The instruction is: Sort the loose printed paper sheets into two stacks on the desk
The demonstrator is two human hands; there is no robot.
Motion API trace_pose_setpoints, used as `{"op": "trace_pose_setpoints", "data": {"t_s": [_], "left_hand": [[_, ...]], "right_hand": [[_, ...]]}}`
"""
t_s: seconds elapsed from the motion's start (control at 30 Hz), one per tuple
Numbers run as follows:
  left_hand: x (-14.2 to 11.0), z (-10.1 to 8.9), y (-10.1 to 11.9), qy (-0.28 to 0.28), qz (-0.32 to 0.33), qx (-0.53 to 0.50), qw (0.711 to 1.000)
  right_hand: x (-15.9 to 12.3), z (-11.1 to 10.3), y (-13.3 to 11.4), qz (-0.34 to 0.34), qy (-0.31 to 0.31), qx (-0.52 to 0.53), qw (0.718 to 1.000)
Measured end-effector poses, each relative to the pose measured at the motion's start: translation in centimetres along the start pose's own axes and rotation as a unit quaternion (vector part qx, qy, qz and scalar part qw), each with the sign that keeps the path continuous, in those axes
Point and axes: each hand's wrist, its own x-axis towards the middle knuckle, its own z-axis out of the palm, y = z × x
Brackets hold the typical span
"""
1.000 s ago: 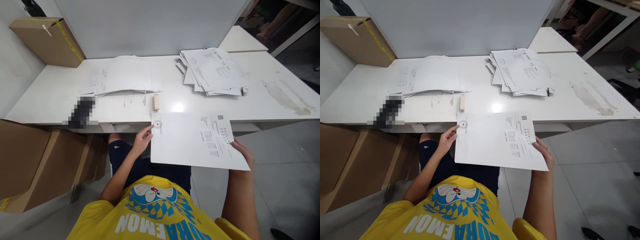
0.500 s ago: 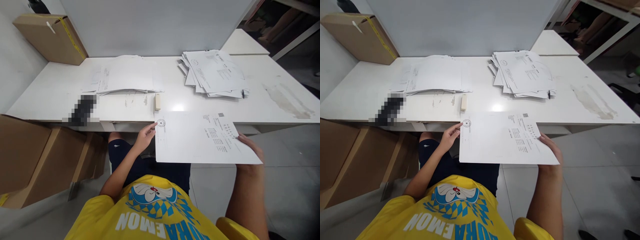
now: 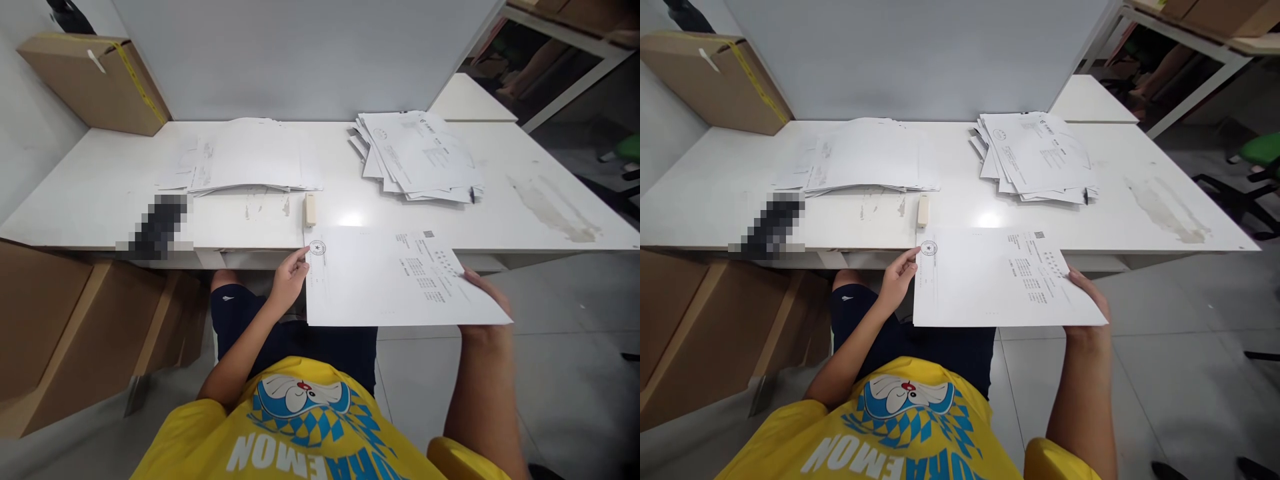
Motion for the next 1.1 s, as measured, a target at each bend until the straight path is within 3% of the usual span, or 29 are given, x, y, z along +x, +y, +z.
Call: {"op": "trace_pose_setpoints", "data": {"t_s": [0.1, 0.17, 0.27, 0.37, 0.67, 0.9, 1.0, 1.1], "left_hand": [[0.9, -0.7, 0.8, 0.043, 0.083, 0.154, 0.984], [2.1, -1.2, 1.4, 0.065, 0.167, 0.267, 0.947], [4.6, -1.9, 1.9, 0.022, 0.284, 0.359, 0.889], [6.7, -2.2, 1.5, -0.032, 0.344, 0.383, 0.857], [7.7, -2.4, -0.4, -0.052, 0.358, 0.371, 0.856], [7.8, -1.9, -1.2, -0.002, 0.379, 0.381, 0.843], [7.8, -1.6, -1.4, 0.006, 0.352, 0.390, 0.851], [7.9, -1.5, -1.2, 0.004, 0.316, 0.403, 0.859]], "right_hand": [[0.1, 0.0, -0.2, -0.005, -0.006, 0.004, 1.000], [0.2, -0.1, -0.3, -0.004, -0.012, 0.004, 1.000], [0.4, -0.2, -0.2, 0.001, -0.019, -0.007, 1.000], [0.5, -0.2, 0.0, 0.004, -0.016, -0.019, 1.000], [0.5, -0.5, 0.7, 0.009, -0.012, -0.020, 1.000], [0.5, -0.6, 1.6, 0.004, -0.008, -0.019, 1.000], [0.6, -0.6, 1.7, 0.007, 0.011, -0.022, 1.000], [0.3, -0.5, 1.7, 0.015, -0.021, -0.027, 0.999]]}}
